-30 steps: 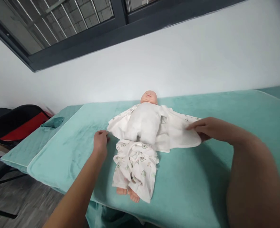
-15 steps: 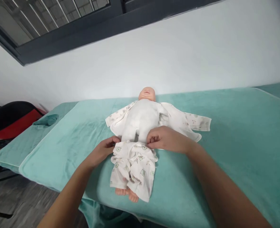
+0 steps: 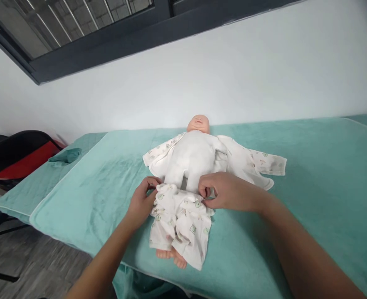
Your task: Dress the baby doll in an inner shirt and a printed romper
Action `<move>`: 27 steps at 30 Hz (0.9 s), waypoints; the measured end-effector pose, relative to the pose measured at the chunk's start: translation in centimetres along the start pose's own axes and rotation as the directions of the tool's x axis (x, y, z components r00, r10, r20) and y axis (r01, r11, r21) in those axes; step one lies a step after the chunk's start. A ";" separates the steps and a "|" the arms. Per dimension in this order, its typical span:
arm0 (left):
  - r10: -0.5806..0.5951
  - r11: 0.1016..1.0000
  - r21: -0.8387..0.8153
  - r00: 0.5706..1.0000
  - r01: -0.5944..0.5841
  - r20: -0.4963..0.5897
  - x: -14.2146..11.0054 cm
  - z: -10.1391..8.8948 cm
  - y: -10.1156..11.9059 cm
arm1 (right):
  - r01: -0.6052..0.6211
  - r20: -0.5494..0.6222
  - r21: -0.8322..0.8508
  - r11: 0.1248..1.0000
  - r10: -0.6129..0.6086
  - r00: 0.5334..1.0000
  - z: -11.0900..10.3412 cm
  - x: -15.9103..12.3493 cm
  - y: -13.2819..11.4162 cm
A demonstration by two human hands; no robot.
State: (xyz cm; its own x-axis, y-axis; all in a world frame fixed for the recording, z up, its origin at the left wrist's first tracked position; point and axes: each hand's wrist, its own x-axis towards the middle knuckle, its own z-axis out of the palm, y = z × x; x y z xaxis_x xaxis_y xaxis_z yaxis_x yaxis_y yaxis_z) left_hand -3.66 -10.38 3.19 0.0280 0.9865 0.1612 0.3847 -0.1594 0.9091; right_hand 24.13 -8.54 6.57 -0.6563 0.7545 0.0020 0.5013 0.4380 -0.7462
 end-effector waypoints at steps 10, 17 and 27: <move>-0.082 0.984 0.134 0.970 0.115 -0.230 1.8 2.9 -1.1 | 0.028 0.017 -0.025 0.999 -0.027 0.999 0.6 0.6 -0.5; -0.116 0.906 0.363 0.952 0.218 -0.282 0.8 1.9 -2.3 | -0.250 -0.454 -0.290 0.924 0.098 0.886 0.3 1.2 1.6; -0.255 0.938 -0.224 0.964 0.266 0.074 2.2 0.5 -1.2 | -0.261 -0.495 -0.063 0.963 0.196 0.846 0.6 2.4 4.7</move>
State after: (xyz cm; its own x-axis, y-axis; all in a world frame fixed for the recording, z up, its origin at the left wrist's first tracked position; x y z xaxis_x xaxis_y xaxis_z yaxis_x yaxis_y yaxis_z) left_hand -3.64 -7.98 2.29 -0.0030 0.9944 -0.1053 0.1618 0.1044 0.9813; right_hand 24.65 -4.96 2.67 -0.1776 0.9666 0.1847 0.6897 0.2561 -0.6773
